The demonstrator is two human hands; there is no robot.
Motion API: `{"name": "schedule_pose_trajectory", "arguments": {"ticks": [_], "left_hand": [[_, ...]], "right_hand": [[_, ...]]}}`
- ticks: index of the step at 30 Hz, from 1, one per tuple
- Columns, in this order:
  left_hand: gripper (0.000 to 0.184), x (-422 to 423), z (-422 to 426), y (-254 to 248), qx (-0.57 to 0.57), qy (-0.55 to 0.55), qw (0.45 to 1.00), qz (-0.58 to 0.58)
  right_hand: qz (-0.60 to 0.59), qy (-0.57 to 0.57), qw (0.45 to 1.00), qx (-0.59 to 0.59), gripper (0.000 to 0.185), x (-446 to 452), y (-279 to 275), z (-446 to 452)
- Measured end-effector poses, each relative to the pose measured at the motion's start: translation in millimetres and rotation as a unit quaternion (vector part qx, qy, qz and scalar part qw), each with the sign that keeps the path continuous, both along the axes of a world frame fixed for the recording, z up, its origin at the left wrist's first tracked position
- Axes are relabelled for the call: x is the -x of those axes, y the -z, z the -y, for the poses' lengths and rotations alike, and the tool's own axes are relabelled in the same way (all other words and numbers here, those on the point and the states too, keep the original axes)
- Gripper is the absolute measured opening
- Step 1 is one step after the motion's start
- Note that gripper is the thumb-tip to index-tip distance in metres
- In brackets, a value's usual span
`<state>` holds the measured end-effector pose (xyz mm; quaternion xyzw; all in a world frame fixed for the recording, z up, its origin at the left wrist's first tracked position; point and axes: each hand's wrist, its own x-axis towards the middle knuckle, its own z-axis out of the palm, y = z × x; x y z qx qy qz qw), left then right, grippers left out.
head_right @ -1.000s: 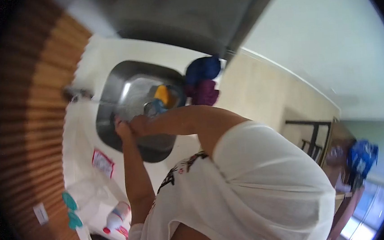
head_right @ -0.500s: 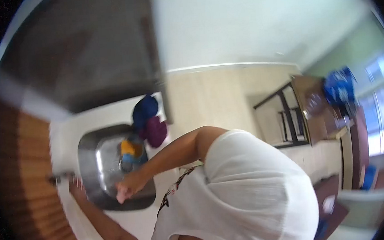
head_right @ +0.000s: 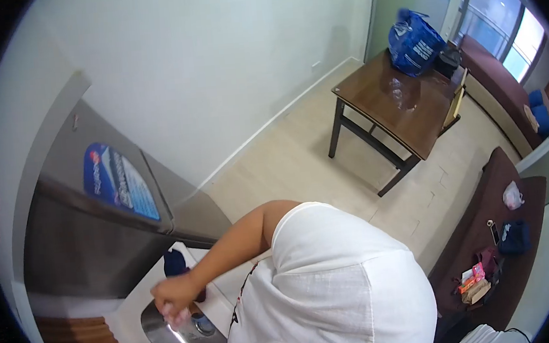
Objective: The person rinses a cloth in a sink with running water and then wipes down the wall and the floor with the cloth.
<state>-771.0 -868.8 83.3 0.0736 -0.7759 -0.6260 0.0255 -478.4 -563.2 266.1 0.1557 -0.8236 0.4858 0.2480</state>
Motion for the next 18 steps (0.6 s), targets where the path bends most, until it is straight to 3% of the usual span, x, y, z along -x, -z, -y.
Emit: {"name": "schedule_pose_trajectory", "arguments": {"ticks": [2,3,5,6,7,8,9,11,13,15,17,18], "left_hand": [[0.043,-38.6,-46.1,8.1,-0.115,0.069,0.991,-0.004],[0.049,-105.3,-101.6,-29.8,-0.151,0.182,0.972,-0.009],[0.061,-242.9,-215.2,-110.9,-0.222,0.405,0.887,0.005],[0.069,-260.9,-254.7,-109.3,-0.307,0.508,0.801,0.071],[0.071,-295.0,-292.2,-130.4,-0.312,0.541,0.768,0.142],[0.070,-326.9,-323.2,-141.4,-0.286,0.589,0.753,0.065],[0.071,-344.7,-352.7,-147.8,-0.205,0.599,0.770,0.081],[0.067,-377.1,-401.9,-150.8,-0.235,0.615,0.745,0.105],[0.067,-397.4,-432.9,-150.1,-0.228,0.623,0.739,0.120],[0.061,-407.9,-462.7,-139.4,-0.180,0.639,0.740,0.106],[0.056,-412.5,-482.6,-138.6,-0.152,0.655,0.730,0.124],[0.052,-412.3,-492.4,-136.8,-0.127,0.667,0.720,0.141]], "right_hand": [[-0.017,0.090,0.995,0.030,0.024,-19.0,13.1,-54.8],[0.012,0.131,0.990,0.042,0.026,-39.7,13.0,-80.4],[0.107,0.183,0.966,0.146,0.022,-92.2,-1.6,-116.4],[0.093,0.216,0.958,0.163,0.020,-112.5,-3.0,-134.0],[0.080,0.249,0.948,0.182,0.019,-131.5,-0.2,-150.3],[0.064,0.277,0.938,0.198,0.018,-148.1,6.0,-169.4],[0.048,0.308,0.926,0.213,0.018,-165.4,13.1,-192.3],[0.054,0.337,0.901,0.268,0.014,-205.9,25.4,-237.5],[-0.022,0.367,0.821,0.436,0.014,-243.2,33.9,-273.6],[-0.078,0.394,0.805,0.437,0.018,-288.1,39.5,-313.3],[-0.139,0.509,0.794,0.303,0.020,-335.1,22.2,-341.1],[-0.095,0.543,0.781,0.294,0.020,-359.8,9.0,-352.9]]}}
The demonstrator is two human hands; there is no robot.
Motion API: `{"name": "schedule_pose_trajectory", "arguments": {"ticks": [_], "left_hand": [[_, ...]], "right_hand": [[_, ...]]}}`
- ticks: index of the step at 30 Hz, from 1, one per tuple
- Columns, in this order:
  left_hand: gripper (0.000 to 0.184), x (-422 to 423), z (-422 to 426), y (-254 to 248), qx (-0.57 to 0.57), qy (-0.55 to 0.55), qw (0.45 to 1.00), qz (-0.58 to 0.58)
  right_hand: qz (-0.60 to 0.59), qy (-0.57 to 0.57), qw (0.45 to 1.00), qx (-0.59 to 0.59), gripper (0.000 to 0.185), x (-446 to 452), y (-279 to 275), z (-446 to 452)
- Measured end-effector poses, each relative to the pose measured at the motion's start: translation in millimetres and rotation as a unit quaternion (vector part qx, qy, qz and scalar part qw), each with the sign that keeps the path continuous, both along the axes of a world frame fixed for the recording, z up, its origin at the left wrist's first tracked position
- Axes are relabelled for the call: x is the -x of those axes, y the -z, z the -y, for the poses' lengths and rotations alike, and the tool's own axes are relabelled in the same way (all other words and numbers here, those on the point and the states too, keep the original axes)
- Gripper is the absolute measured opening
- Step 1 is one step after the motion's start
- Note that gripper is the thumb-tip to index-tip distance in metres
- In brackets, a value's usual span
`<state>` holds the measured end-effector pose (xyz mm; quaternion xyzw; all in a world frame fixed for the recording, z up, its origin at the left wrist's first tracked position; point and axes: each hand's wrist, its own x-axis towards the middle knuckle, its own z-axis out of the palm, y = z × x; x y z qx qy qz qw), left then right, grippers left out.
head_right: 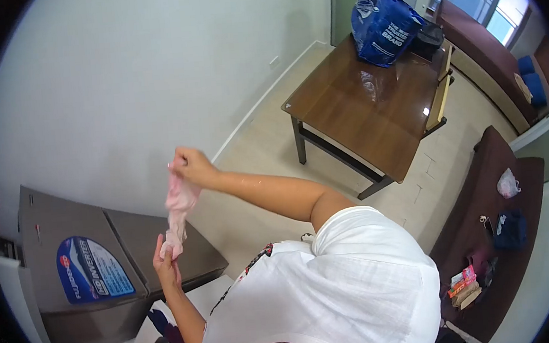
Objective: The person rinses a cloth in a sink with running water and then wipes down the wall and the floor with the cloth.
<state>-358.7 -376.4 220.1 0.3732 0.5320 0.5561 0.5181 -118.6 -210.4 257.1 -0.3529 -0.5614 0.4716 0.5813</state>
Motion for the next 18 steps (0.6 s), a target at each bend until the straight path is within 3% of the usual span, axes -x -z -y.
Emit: {"name": "schedule_pose_trajectory", "arguments": {"ticks": [4,5,6,8,9,11,12,15,17,18], "left_hand": [[0.046,37.0,-44.7,27.8,0.016,-0.058,0.998,0.018],[0.047,33.3,-57.6,17.1,-0.039,-0.047,0.998,0.031],[0.047,31.7,-72.9,7.3,-0.041,-0.045,0.998,0.032],[0.050,30.8,-100.4,-11.6,-0.165,-0.088,0.981,0.051],[0.050,35.0,-109.3,-20.1,-0.160,-0.096,0.981,0.050],[0.052,40.8,-138.0,-38.3,-0.153,-0.078,0.984,0.039],[0.052,35.6,-152.4,-48.1,-0.141,-0.018,0.990,0.005],[0.052,-3.1,-192.8,-56.1,-0.098,0.160,0.970,-0.155],[0.051,-22.7,-216.0,-40.2,-0.108,0.244,0.944,-0.194],[0.050,-29.3,-223.3,-48.4,-0.102,0.249,0.945,-0.185]], "right_hand": [[0.104,0.075,0.992,0.004,0.021,-67.2,-20.3,-34.0],[0.213,0.064,0.975,0.009,0.023,-80.7,-24.4,-36.7],[0.214,0.066,0.975,0.008,0.023,-86.7,-20.8,-43.0],[0.163,0.060,0.983,-0.067,0.025,-86.3,-4.7,-57.7],[0.164,0.051,0.983,-0.064,0.025,-88.0,3.5,-63.5],[0.325,-0.191,0.925,0.043,0.028,-91.0,13.2,-79.8],[0.330,-0.193,0.923,0.044,0.028,-81.5,18.8,-85.9],[0.306,-0.139,0.941,-0.033,0.029,-29.7,30.0,-86.6],[0.043,-0.228,0.972,-0.017,0.038,14.1,16.1,-84.9],[0.041,-0.244,0.969,-0.015,0.038,24.6,18.2,-90.5]]}}
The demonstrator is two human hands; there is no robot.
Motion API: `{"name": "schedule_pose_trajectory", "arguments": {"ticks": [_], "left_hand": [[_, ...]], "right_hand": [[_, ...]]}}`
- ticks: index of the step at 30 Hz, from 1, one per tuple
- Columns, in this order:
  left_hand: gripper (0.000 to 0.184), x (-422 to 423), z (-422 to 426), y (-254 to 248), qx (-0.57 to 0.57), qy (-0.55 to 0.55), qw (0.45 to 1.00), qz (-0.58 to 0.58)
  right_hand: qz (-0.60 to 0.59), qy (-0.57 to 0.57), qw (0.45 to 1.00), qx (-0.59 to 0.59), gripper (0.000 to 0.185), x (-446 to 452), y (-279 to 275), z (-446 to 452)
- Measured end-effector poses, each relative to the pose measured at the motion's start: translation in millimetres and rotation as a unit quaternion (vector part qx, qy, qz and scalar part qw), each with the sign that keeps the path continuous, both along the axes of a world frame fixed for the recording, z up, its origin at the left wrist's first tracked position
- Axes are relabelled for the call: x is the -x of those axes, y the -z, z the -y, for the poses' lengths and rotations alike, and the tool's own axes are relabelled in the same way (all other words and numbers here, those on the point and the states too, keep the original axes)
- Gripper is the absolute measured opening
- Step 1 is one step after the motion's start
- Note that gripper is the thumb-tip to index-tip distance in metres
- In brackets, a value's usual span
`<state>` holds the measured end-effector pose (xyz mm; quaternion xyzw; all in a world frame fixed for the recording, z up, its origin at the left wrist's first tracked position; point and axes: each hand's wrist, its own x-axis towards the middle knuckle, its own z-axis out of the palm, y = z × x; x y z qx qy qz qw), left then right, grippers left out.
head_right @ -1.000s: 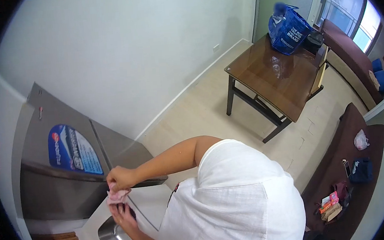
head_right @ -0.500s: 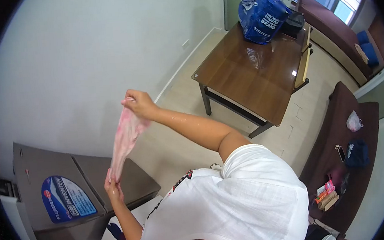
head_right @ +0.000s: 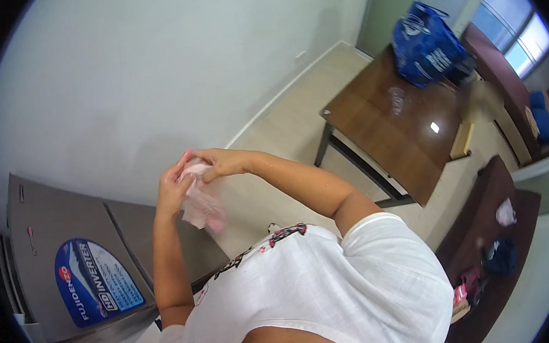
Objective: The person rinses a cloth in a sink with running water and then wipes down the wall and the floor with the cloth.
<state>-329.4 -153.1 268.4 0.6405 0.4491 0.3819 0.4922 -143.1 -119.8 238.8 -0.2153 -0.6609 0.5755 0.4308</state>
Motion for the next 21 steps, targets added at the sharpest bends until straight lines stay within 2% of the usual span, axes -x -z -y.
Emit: {"name": "schedule_pose_trajectory", "arguments": {"ticks": [2,3,5,7,8,9,10,12,13,14,15,16,17,18,19,20,21], "left_hand": [[0.050,13.3,-8.5,-17.2,0.012,-0.019,1.000,0.008],[0.048,25.7,-10.9,-22.1,0.017,0.004,0.999,-0.030],[0.046,44.1,-14.9,-30.1,0.027,0.010,0.997,-0.065],[0.044,55.1,-25.0,-40.2,-0.040,0.004,0.990,-0.134],[0.044,55.5,-33.5,-53.9,-0.040,-0.009,0.990,-0.135],[0.044,53.5,-41.4,-67.8,-0.130,-0.068,0.980,-0.136],[0.045,49.3,-49.8,-77.7,-0.216,-0.126,0.958,-0.137],[0.048,33.3,-78.6,-84.6,-0.316,-0.173,0.904,-0.228],[0.047,22.9,-101.3,-75.7,-0.395,-0.155,0.875,-0.232],[0.046,11.1,-119.6,-58.9,-0.469,-0.135,0.840,-0.238],[0.048,-7.5,-128.7,-41.3,-0.449,-0.141,0.833,-0.292],[0.051,-26.4,-135.4,-28.4,-0.426,-0.144,0.825,-0.343],[0.051,-39.6,-136.2,-22.7,-0.419,-0.156,0.825,-0.345],[0.054,-53.5,-132.9,-17.1,-0.392,-0.184,0.828,-0.356],[0.059,-66.5,-132.3,-11.9,-0.364,-0.212,0.830,-0.365],[0.059,-76.9,-138.0,2.5,-0.357,-0.223,0.829,-0.369],[0.062,-84.8,-149.3,27.4,-0.300,-0.218,0.866,-0.336]], "right_hand": [[0.157,-0.176,0.964,0.127,0.041,9.3,1.2,-6.6],[0.262,-0.191,0.944,0.067,0.039,8.7,-2.7,-11.2],[0.299,-0.216,0.926,0.082,0.038,13.2,-9.8,-18.7],[0.336,-0.232,0.908,0.093,0.037,11.1,-19.3,-31.7],[0.194,-0.249,0.933,0.171,0.038,7.2,-25.5,-41.4],[0.049,-0.258,0.932,0.251,0.040,7.0,-27.0,-50.0],[0.052,-0.267,0.928,0.255,0.040,11.3,-23.5,-59.4],[0.024,-0.060,0.918,0.391,0.048,19.1,-16.5,-81.7],[0.032,-0.073,0.917,0.390,0.048,22.1,-15.5,-86.2],[0.119,-0.036,0.960,0.250,0.052,24.2,-12.0,-82.5],[0.198,0.000,0.975,0.101,0.057,23.1,-7.8,-77.8],[0.235,0.009,0.972,0.023,0.060,20.5,-2.9,-83.6],[0.269,0.023,0.961,-0.055,0.062,17.8,2.0,-89.7],[-0.020,-0.096,0.978,0.182,0.061,15.0,12.6,-103.0],[-0.164,-0.155,0.928,0.295,0.061,9.5,24.7,-117.0],[-0.295,-0.206,0.841,0.404,0.061,4.0,36.9,-130.9],[-0.113,-0.092,0.963,0.227,0.056,-2.5,50.0,-147.6]]}}
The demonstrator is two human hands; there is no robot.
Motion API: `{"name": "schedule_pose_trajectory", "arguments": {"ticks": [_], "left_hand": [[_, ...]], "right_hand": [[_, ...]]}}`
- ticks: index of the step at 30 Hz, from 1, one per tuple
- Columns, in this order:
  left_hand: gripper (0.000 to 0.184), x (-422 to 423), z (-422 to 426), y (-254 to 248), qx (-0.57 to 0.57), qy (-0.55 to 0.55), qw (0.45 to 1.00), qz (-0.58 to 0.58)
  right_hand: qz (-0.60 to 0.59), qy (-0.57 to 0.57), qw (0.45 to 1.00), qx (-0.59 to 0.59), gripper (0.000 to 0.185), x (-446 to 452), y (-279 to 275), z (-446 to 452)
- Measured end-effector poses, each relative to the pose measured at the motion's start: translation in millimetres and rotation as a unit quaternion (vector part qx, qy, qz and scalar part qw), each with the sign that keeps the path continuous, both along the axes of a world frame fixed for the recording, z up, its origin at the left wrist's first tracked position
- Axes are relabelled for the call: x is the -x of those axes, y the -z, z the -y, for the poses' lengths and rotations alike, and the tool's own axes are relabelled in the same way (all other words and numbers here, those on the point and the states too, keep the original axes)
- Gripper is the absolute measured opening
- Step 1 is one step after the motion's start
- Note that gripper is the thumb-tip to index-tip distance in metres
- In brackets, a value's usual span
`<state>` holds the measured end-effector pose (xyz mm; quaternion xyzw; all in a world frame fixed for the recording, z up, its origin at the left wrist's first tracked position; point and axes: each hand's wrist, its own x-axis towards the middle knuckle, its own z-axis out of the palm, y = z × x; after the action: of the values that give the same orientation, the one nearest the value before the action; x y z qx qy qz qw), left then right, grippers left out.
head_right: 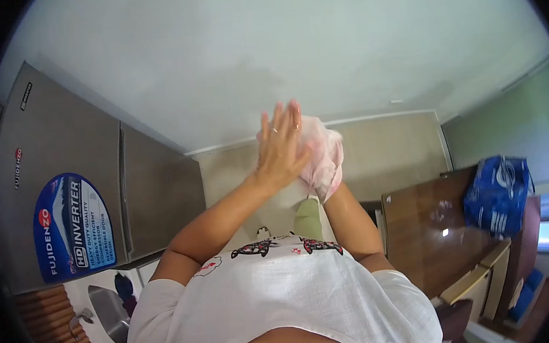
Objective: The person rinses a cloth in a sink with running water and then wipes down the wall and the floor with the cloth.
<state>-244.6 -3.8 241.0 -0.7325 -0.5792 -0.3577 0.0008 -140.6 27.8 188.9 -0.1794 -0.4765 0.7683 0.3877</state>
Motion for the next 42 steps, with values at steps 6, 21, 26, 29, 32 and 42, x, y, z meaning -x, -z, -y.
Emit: {"name": "schedule_pose_trajectory", "arguments": {"ticks": [6,21,26,29,32,42], "left_hand": [[0.066,-31.7,-78.4,69.0,0.128,0.073,0.985,0.086],[0.045,149.1,-56.5,408.0,0.152,-0.193,0.944,0.221],[0.048,208.8,-40.9,523.4,0.148,-0.231,0.925,0.263],[0.049,220.0,-36.0,585.1,0.132,-0.260,0.917,0.271],[0.051,230.5,-45.4,640.1,0.107,-0.262,0.911,0.301],[0.045,256.3,-86.8,687.3,0.199,-0.168,0.881,0.396]], "right_hand": [[-0.201,0.044,0.950,0.233,0.060,-33.8,109.2,-117.6],[-0.824,-0.079,0.463,0.317,0.032,51.3,44.6,-411.3],[-0.665,-0.283,0.691,0.023,0.020,272.4,72.7,-289.3],[-0.454,-0.192,0.844,-0.212,0.022,386.8,139.2,-224.9],[-0.150,0.067,0.774,-0.612,0.024,477.6,208.6,-184.3],[0.141,0.192,0.556,-0.797,0.030,325.8,223.7,-315.2]]}}
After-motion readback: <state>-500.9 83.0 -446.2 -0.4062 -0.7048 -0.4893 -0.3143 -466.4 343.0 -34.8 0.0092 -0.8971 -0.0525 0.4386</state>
